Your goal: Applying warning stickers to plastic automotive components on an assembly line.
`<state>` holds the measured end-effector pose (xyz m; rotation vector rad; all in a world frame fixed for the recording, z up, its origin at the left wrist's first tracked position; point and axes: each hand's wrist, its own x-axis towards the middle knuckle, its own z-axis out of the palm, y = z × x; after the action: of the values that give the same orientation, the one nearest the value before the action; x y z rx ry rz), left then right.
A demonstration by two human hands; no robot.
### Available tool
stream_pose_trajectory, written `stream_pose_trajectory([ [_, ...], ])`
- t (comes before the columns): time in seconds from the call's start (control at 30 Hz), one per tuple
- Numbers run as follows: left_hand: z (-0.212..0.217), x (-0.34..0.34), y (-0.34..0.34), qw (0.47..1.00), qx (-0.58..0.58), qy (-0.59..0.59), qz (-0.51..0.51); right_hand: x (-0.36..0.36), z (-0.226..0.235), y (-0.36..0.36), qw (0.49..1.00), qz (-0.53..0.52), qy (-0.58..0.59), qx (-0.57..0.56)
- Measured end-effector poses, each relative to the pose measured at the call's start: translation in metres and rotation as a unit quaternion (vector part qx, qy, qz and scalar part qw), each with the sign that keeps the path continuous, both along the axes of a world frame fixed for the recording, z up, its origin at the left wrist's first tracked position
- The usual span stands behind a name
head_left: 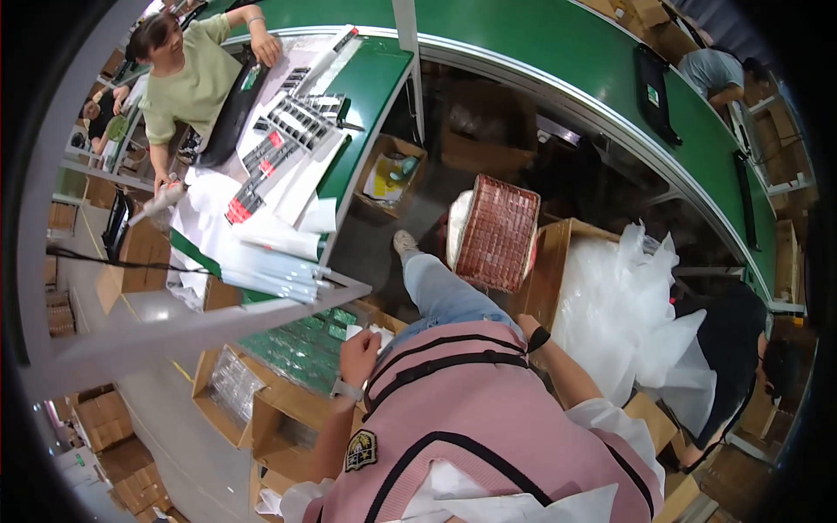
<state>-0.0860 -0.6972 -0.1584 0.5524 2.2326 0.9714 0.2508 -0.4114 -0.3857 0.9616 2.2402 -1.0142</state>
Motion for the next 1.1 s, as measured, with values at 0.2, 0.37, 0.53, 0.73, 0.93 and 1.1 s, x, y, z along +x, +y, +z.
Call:
stream_pose_trajectory([
  [0.2,0.043,-0.058,0.149,0.984,0.001,0.075,-0.16,-0.046,-0.075,0.074,0.98,-0.188,-0.038,-0.046],
  [0.37,-0.01,-0.143,0.226,0.905,-0.084,0.326,-0.261,-0.134,-0.054,0.187,0.876,-0.449,-0.13,0.114],
  [0.53,-0.043,-0.192,0.3,0.771,-0.082,0.53,-0.344,-0.124,-0.067,0.25,0.834,-0.532,-0.134,0.058],
  [0.73,-0.05,-0.226,0.335,0.78,-0.17,0.496,-0.342,-0.144,-0.075,0.253,0.858,-0.502,-0.093,0.043],
  [0.93,-0.093,-0.234,0.342,0.756,-0.197,0.473,-0.407,-0.119,-0.089,0.25,0.866,-0.491,-0.089,0.026],
  [1.1,-0.103,-0.227,0.347,0.767,-0.2,0.507,-0.338,-0.124,-0.103,0.224,0.903,-0.423,-0.072,-0.006],
])
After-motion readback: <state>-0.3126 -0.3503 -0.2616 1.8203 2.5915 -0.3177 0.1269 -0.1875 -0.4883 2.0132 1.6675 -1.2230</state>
